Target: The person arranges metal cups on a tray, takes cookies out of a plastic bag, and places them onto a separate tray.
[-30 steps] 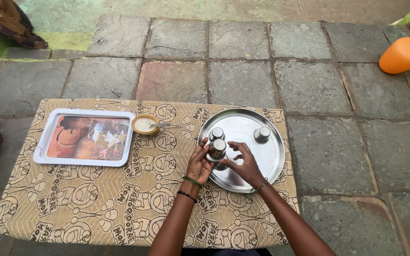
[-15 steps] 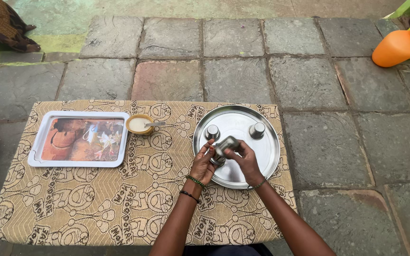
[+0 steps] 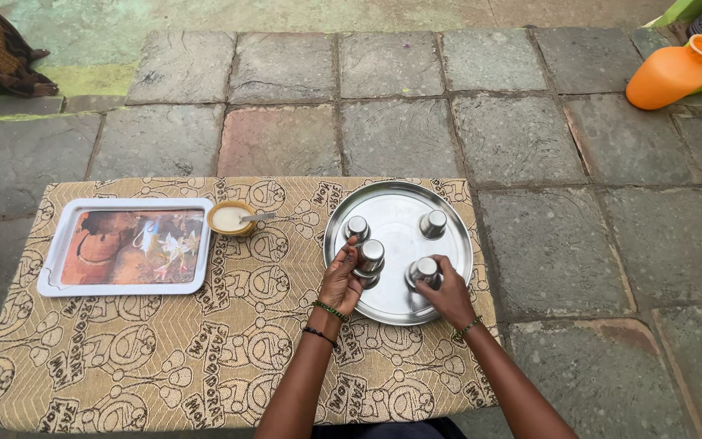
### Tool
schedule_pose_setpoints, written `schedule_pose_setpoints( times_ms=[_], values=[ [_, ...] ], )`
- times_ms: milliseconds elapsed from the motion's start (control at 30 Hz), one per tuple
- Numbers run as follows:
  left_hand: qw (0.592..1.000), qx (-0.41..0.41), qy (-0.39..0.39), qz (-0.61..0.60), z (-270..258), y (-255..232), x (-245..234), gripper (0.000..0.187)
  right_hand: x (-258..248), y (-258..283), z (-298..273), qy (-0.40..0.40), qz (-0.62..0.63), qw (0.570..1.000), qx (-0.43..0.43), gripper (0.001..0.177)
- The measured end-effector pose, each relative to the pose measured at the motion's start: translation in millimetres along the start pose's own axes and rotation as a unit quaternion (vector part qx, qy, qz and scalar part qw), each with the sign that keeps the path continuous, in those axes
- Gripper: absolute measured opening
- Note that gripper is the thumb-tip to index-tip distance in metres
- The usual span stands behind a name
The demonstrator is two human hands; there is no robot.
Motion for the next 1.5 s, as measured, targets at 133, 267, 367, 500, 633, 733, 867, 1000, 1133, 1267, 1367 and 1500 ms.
schedule_pose_setpoints(
  times_ms=[133, 267, 367, 500, 633, 733, 867, 1000, 1133, 1267, 1367, 1500],
  values=[
    [1.000, -0.001, -0.011, 0.001, 1.9, 4.8, -4.2, 0.048, -19.9, -8.7, -2.8, -0.076, -0.056, 0.995, -0.018, 0.062],
    [1.000, -0.005, -0.008, -0.001, 3.6, 10.3, -8.7, 0.050, -18.8, -27.1, 6.5, -0.073, -0.101, 0.992, 0.002, 0.069],
    [1.000, -0.009, -0.002, -0.008, 5.6, 14.1, -4.8, 0.049, -16.5, -32.0, 10.9, -0.078, -0.107, 0.991, 0.015, 0.075],
    [0.999, -0.026, -0.031, 0.010, 4.1, 18.1, 1.3, 0.047, -26.4, 2.5, -0.6, -0.160, -0.171, 0.972, -0.025, 0.087],
    [0.999, -0.034, -0.028, 0.003, 6.2, 24.5, 3.5, 0.046, -17.6, 48.8, -22.7, -0.136, -0.007, 0.986, -0.101, 0.060],
    [0.999, -0.041, -0.012, 0.003, 10.2, 31.3, -0.1, 0.045, -3.2, 91.6, -38.8, -0.073, 0.091, 0.976, -0.186, 0.056],
    [0.999, -0.041, 0.024, -0.004, 14.5, 36.6, -4.7, 0.044, -4.7, 136.2, -50.1, -0.079, 0.042, 0.963, -0.256, 0.063],
    [0.998, -0.035, 0.018, 0.053, 11.3, 30.9, -0.3, 0.046, -5.7, 135.6, -48.6, -0.081, 0.031, 0.969, -0.231, 0.064],
    [0.998, -0.032, 0.007, 0.050, 5.1, 23.0, 12.1, 0.047, -1.0, 113.5, -30.1, -0.055, 0.155, 0.966, -0.198, 0.059],
    [1.000, -0.011, 0.025, 0.015, 5.0, 13.7, 16.4, 0.041, -2.4, 78.7, -4.8, -0.055, 0.331, 0.936, -0.108, 0.059],
    [1.000, -0.004, 0.017, 0.026, 3.6, 3.9, 9.7, 0.039, -11.6, 55.6, 13.8, -0.081, 0.338, 0.936, -0.049, 0.060],
    [1.000, 0.011, 0.009, 0.026, 6.0, -5.9, 3.9, 0.040, -22.3, 53.0, 31.0, -0.110, 0.178, 0.974, -0.085, 0.056]
  ],
)
Point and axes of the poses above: each hand's wrist, its own z-axis towards the middle knuckle, its own x-axis out of the palm, y = z × x, the point moved 8 cm from there along z, towards the middle knuckle, and after that the axes turned 6 degrees about y, right-handed, at the moved point
